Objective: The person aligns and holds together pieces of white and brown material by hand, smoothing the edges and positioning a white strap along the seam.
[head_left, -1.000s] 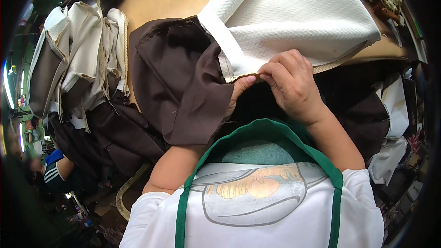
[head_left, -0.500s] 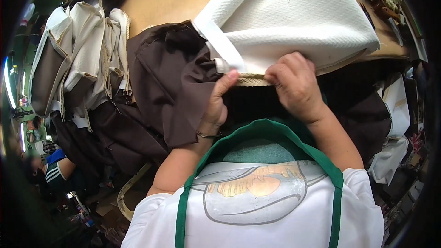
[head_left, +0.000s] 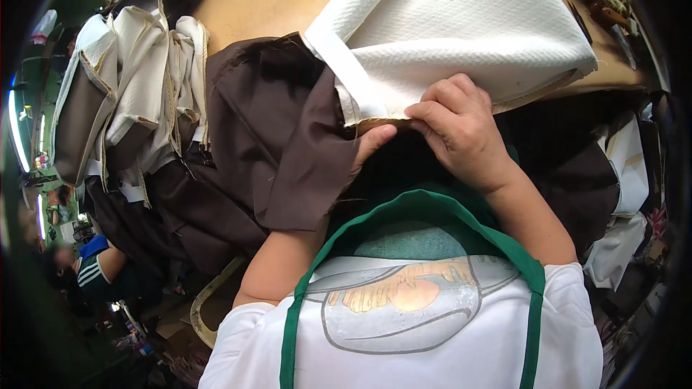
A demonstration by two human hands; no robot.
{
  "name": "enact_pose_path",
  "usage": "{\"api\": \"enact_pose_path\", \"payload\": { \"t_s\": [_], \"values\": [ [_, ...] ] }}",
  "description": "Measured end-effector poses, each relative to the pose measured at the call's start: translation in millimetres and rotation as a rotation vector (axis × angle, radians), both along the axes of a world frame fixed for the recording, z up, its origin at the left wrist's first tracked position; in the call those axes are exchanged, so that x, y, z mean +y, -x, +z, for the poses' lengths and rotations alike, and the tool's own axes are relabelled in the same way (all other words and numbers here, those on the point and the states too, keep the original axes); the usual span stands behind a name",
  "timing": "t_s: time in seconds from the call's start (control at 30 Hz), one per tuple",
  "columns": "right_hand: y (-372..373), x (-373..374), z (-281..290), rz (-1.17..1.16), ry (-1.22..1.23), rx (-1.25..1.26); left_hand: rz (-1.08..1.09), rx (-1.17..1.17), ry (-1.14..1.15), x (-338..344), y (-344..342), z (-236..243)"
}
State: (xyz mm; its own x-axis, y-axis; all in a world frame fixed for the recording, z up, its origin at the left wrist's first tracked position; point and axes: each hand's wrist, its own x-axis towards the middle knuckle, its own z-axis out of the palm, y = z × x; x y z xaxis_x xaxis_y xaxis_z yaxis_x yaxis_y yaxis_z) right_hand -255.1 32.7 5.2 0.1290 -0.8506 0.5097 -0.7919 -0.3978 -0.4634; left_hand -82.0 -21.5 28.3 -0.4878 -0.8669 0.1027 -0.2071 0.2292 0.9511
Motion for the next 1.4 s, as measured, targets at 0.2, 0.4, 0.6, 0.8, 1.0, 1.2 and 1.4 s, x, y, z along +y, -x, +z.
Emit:
{"api": "enact_pose_path", "payload": {
  "t_s": [0.2, 0.4, 0.6, 0.8, 1.0, 1.2, 1.4],
  "values": [
    [4, 2, 0, 0.010, -0.020, 0.008, 0.019, 0.082, -0.141, 4, 8, -2],
    [4, 8, 2, 0.017, -0.005, 0.064, 0.190, 0.494, -0.711, 18, 5, -48],
    [6, 13, 0, 0.016, -0.007, 0.068, 0.232, 0.592, -0.741, 20, 5, -39],
    [8, 15, 0, 0.027, -0.015, 0.061, 0.318, 0.708, -0.756, 20, 2, -39],
    [10, 14, 4, 0.051, -0.050, 0.005, 0.245, 0.695, -1.006, 18, -5, -39],
    [12, 8, 13, 0.086, -0.124, -0.108, 0.025, 0.174, -0.186, 16, -10, -16],
    [16, 5, 18, 0.097, -0.167, -0.118, 0.074, 0.053, -0.244, 15, 1, -4]
  ]
}}
